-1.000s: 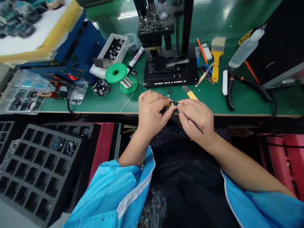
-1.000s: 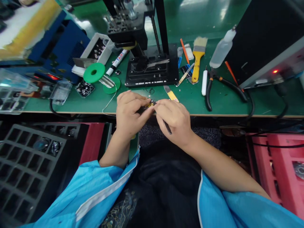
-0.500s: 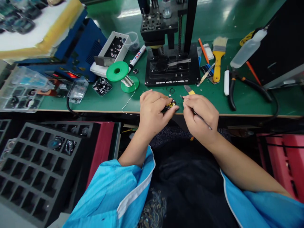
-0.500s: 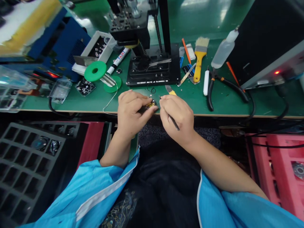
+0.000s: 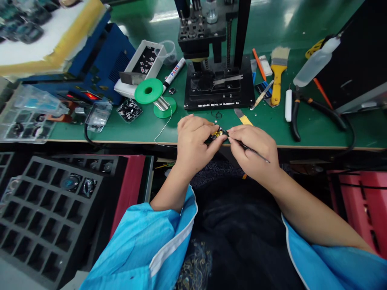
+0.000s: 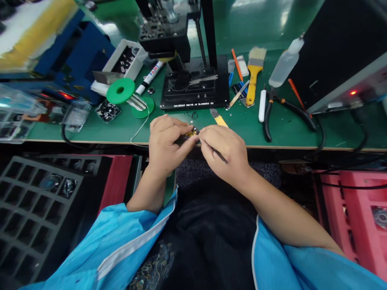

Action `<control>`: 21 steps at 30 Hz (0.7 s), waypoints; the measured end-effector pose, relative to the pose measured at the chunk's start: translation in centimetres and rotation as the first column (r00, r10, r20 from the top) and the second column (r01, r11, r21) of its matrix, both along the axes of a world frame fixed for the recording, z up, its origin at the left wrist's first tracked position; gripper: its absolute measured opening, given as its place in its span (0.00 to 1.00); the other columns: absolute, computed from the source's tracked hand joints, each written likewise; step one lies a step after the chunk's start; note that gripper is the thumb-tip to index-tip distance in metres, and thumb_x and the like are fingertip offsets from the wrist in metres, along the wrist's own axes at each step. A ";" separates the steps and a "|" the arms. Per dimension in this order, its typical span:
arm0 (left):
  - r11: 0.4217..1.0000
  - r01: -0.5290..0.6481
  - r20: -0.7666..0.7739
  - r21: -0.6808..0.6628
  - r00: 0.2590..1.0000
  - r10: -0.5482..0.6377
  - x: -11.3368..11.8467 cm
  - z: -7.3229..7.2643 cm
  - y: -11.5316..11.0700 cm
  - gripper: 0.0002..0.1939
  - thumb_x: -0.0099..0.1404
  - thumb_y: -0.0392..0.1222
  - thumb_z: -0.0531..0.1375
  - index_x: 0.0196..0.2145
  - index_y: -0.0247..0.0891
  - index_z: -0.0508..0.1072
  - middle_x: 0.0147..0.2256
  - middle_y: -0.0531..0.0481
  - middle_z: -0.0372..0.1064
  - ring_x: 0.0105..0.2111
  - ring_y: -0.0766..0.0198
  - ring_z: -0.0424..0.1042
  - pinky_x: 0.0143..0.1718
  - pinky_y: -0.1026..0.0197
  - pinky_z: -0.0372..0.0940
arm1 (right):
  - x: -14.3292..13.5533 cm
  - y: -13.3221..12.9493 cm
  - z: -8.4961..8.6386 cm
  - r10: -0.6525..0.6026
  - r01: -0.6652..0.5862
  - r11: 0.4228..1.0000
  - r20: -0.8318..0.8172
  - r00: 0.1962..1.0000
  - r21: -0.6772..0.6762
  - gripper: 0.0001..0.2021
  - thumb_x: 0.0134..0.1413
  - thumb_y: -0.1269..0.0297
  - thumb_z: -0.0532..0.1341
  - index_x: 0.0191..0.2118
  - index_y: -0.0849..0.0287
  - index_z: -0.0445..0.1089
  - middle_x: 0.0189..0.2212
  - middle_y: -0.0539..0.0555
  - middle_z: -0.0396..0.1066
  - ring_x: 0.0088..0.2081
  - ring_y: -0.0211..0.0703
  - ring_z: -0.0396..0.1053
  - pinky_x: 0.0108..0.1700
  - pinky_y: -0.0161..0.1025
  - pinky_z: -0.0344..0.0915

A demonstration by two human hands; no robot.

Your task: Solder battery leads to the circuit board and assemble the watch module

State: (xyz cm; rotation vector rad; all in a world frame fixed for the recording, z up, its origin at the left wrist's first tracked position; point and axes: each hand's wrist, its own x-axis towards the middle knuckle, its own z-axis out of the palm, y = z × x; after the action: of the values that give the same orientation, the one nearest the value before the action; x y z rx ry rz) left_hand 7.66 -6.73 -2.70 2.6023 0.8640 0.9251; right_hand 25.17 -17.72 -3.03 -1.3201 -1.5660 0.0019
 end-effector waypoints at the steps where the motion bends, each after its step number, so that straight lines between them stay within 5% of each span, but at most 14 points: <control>1: 1.000 -0.004 -0.004 0.002 1.000 0.004 0.0 0.0 0.0 0.12 0.76 0.56 0.68 0.43 0.47 0.83 0.43 0.49 0.85 0.47 0.52 0.81 0.70 0.38 0.63 | 0.0 0.0 -0.1 0.003 -0.003 1.000 -0.003 1.000 -0.004 0.10 0.71 0.76 0.63 0.39 0.53 0.75 0.40 0.54 0.85 0.47 0.51 0.86 0.50 0.50 0.81; 8: 1.000 0.002 0.012 -0.012 1.000 -0.002 0.1 0.1 -0.1 0.12 0.76 0.56 0.67 0.42 0.47 0.83 0.43 0.49 0.85 0.47 0.52 0.81 0.70 0.38 0.62 | 0.0 0.1 -0.9 -0.043 0.039 0.996 0.045 0.998 0.081 0.12 0.69 0.79 0.61 0.44 0.53 0.76 0.43 0.55 0.84 0.50 0.53 0.85 0.52 0.51 0.82; 21: 1.000 -0.012 -0.006 0.020 1.000 0.012 0.1 0.1 -0.2 0.14 0.77 0.58 0.66 0.47 0.46 0.81 0.45 0.48 0.84 0.49 0.51 0.81 0.69 0.40 0.62 | 0.4 0.0 0.6 -0.007 0.008 1.000 -0.131 0.991 0.010 0.09 0.69 0.75 0.65 0.41 0.52 0.77 0.41 0.52 0.85 0.45 0.48 0.85 0.48 0.47 0.81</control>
State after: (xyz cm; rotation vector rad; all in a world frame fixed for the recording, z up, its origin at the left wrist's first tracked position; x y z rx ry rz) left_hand 7.72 -6.94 -2.61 2.6211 0.8770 0.9344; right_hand 25.56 -17.77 -2.47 -1.2918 -1.4485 0.0738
